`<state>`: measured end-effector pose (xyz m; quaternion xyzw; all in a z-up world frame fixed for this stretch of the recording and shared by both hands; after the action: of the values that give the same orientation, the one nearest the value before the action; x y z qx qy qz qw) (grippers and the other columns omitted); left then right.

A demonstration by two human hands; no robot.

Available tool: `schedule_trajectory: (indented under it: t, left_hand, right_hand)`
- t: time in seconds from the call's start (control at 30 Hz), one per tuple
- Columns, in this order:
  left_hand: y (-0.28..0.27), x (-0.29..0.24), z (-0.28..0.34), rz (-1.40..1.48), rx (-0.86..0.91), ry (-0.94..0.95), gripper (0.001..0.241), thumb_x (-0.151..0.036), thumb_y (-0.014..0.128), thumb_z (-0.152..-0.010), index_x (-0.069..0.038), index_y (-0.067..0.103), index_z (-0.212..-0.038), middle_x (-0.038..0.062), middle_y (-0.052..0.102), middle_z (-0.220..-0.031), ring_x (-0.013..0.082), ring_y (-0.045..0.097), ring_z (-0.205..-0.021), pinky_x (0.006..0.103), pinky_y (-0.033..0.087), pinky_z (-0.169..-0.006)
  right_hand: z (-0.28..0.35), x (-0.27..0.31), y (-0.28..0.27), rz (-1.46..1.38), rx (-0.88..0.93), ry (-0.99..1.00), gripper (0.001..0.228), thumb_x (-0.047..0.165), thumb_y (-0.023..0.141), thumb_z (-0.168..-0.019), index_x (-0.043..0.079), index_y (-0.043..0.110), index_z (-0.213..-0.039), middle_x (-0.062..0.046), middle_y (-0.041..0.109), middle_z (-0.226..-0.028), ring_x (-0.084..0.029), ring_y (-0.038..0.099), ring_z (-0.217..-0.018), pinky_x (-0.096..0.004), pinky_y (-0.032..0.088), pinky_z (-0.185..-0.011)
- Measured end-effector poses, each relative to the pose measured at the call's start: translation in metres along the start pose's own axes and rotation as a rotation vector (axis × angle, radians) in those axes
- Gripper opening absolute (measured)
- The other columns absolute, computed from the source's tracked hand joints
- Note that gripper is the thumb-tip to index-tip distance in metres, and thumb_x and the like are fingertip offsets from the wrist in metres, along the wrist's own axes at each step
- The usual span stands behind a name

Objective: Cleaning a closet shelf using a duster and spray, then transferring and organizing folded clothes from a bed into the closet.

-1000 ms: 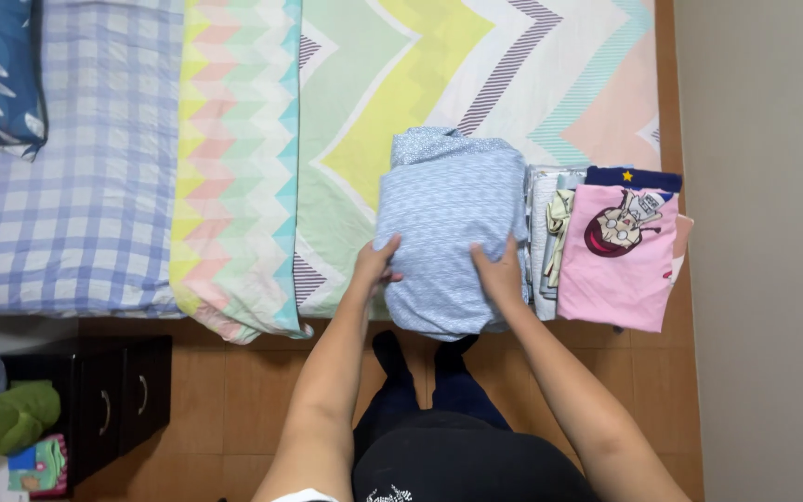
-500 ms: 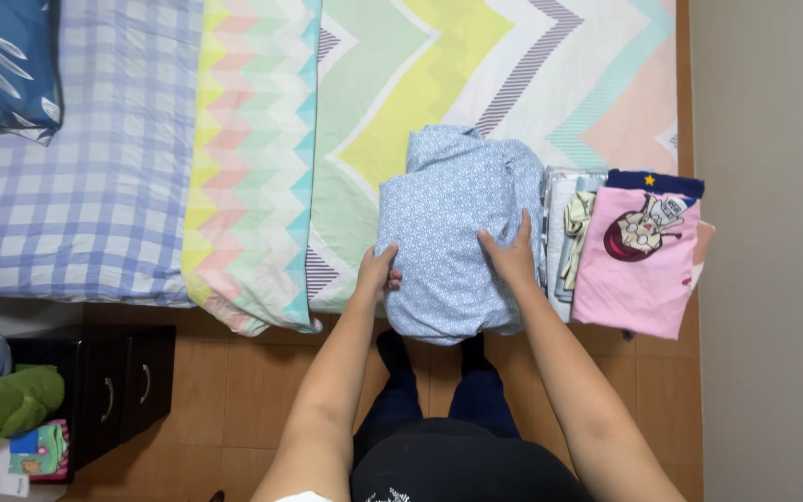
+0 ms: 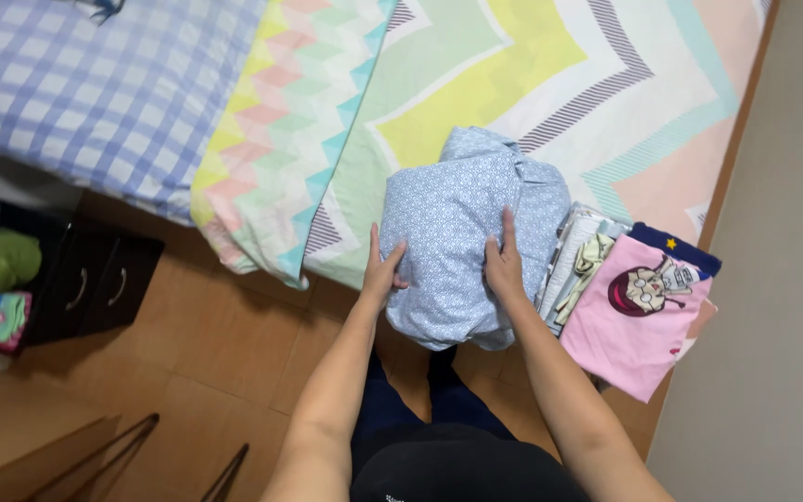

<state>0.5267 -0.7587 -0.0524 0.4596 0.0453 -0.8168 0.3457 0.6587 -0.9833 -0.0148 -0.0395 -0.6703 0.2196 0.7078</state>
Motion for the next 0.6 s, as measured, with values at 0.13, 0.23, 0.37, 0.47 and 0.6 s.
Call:
schedule_trajectory:
  t: [0.13,0.23,0.37,0.47,0.6]
  left_hand:
    - [-0.012,-0.012,0.03,0.142,-0.042,0.105,0.096,-0.027,0.071,-0.091,-0.028,0.01,-0.165,0.013,0.06,-0.135,0.0075,0.051,-0.052,0.0254,0.049,-0.044]
    - [-0.042,-0.027,0.047,0.233,-0.071,0.186,0.085,-0.026,0.069,-0.093,-0.026,0.022,-0.164,0.01,0.063,-0.121,0.0062,0.048,-0.051,0.0247,0.05,-0.047]
    - [-0.115,-0.045,0.05,0.376,-0.032,0.305,0.059,-0.03,0.062,-0.103,-0.021,0.045,-0.158,0.006,0.058,-0.092,0.0069,0.047,-0.052,0.0287,0.056,-0.058]
    - [-0.173,-0.077,0.077,0.379,-0.029,0.38,0.049,-0.035,0.058,-0.106,-0.017,0.056,-0.151,0.003,0.059,-0.093,0.0086,0.055,-0.059,0.0299,0.056,-0.067]
    - [-0.252,-0.132,0.131,0.296,-0.14,0.476,0.051,-0.048,0.05,-0.102,-0.014,0.063,-0.137,0.001,0.068,-0.117,0.0132,0.068,-0.073,0.029,0.054,-0.072]
  right_hand:
    - [-0.025,0.012,0.023,-0.044,0.331,-0.009,0.048,0.024,0.048,-0.103,0.016,0.063,-0.148,-0.002,0.074,-0.115,-0.006,0.052,-0.067,-0.023,0.049,-0.066]
    - [-0.024,0.052,0.055,-0.256,0.467,0.28,0.043,0.024,0.055,-0.095,0.017,0.072,-0.133,-0.003,0.05,-0.078,-0.01,0.043,-0.055,-0.026,0.036,-0.049]
    - [-0.008,0.127,0.114,-0.296,0.407,0.277,0.034,0.038,0.061,-0.095,0.013,0.069,-0.116,0.008,0.061,-0.09,-0.008,0.04,-0.058,-0.024,0.032,-0.051]
    - [0.009,0.176,0.168,-0.163,0.432,0.091,0.04,0.046,0.064,-0.096,0.011,0.067,-0.116,0.005,0.061,-0.094,-0.008,0.046,-0.068,-0.025,0.038,-0.059]
    - [0.036,0.266,0.249,0.183,0.644,-0.214,0.062,0.054,0.077,-0.083,0.009,0.055,-0.119,-0.006,0.063,-0.092,-0.011,0.06,-0.078,-0.028,0.049,-0.069]
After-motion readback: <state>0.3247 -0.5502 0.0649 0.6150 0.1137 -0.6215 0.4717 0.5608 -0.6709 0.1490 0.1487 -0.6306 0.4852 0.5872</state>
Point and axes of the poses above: each hand's wrist, its own z-axis away from the middle knuckle, its own y-axis out of the palm, x = y × z, the point moved 3 cm from there along -z, towards the middle knuckle
